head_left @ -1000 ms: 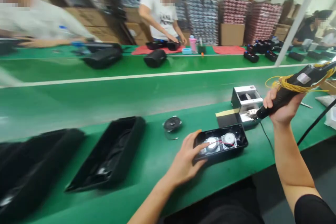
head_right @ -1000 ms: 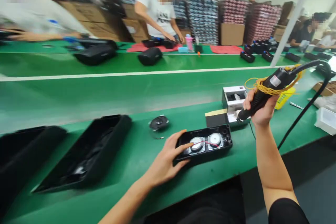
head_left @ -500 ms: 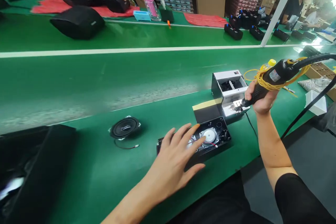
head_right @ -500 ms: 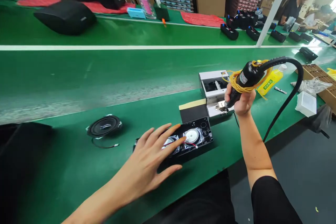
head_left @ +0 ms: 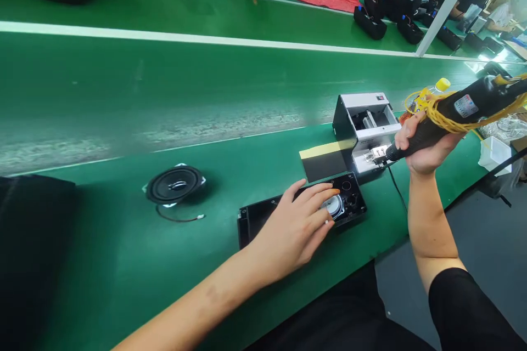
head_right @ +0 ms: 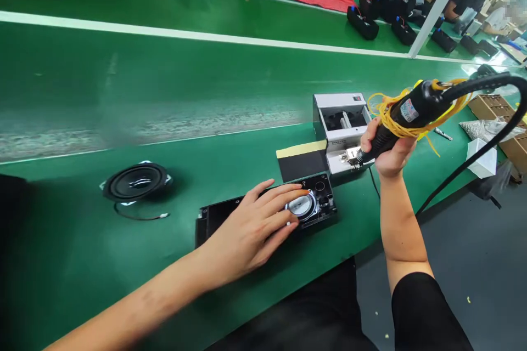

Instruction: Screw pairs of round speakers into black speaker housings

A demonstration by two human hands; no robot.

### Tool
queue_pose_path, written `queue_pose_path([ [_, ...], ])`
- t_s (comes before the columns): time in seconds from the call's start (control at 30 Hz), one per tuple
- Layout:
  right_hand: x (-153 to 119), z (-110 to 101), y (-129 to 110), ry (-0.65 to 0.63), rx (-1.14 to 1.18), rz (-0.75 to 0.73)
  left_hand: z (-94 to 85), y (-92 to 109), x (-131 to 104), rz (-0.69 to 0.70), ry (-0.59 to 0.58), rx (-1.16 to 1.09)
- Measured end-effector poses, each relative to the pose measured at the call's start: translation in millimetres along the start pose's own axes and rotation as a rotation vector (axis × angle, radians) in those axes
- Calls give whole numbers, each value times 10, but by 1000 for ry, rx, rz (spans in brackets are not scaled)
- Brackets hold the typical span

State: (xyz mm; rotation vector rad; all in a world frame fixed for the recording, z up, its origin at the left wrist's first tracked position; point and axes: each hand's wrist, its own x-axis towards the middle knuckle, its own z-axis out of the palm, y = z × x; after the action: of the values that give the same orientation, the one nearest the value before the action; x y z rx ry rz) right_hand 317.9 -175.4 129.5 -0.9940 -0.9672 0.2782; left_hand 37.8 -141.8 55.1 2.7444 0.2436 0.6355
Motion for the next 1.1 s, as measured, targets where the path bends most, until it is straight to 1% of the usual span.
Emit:
queue_pose_path([
  [0.17, 67, 24, -86, 21, -6, -19, -9, -75, -98, -68, 45, -88],
  [0.27, 89, 18, -105, 14, 54, -48, 12, -95, -102, -47, 87, -48],
  [0.33, 90, 12, -101, -16, 76, -47, 15, -103, -89, -22, 86, 1],
  [0.47, 74, 5, -70, -62, 80, -42, 19, -131, -77, -31, 16, 83],
  [0.6, 78, -3, -27, -66, 47, -41, 40, -138, -74, -35, -41, 143],
  [0.77, 97, -29, 11, -33, -39, -82, -6, -68, -87, -135, -112, 103],
  [0.83, 87, -38, 3, -34, -46, -72, -36, -55, -108, -133, -144, 78],
  [0.87, 79, -44, -4, -33, -45, -82, -48, -55, -118, -127, -162, 70],
  [0.93, 59, -58, -14, -49, -28, -148, -64, -66, -131, -130, -186, 66],
  [1.0, 43, -77, -11, -90, -2, -212, -75, -75, -130, -144, -201, 69],
  [1.1, 27, -106, -10, -153, -7, -250, -88, -70, -104, -160, -208, 60],
])
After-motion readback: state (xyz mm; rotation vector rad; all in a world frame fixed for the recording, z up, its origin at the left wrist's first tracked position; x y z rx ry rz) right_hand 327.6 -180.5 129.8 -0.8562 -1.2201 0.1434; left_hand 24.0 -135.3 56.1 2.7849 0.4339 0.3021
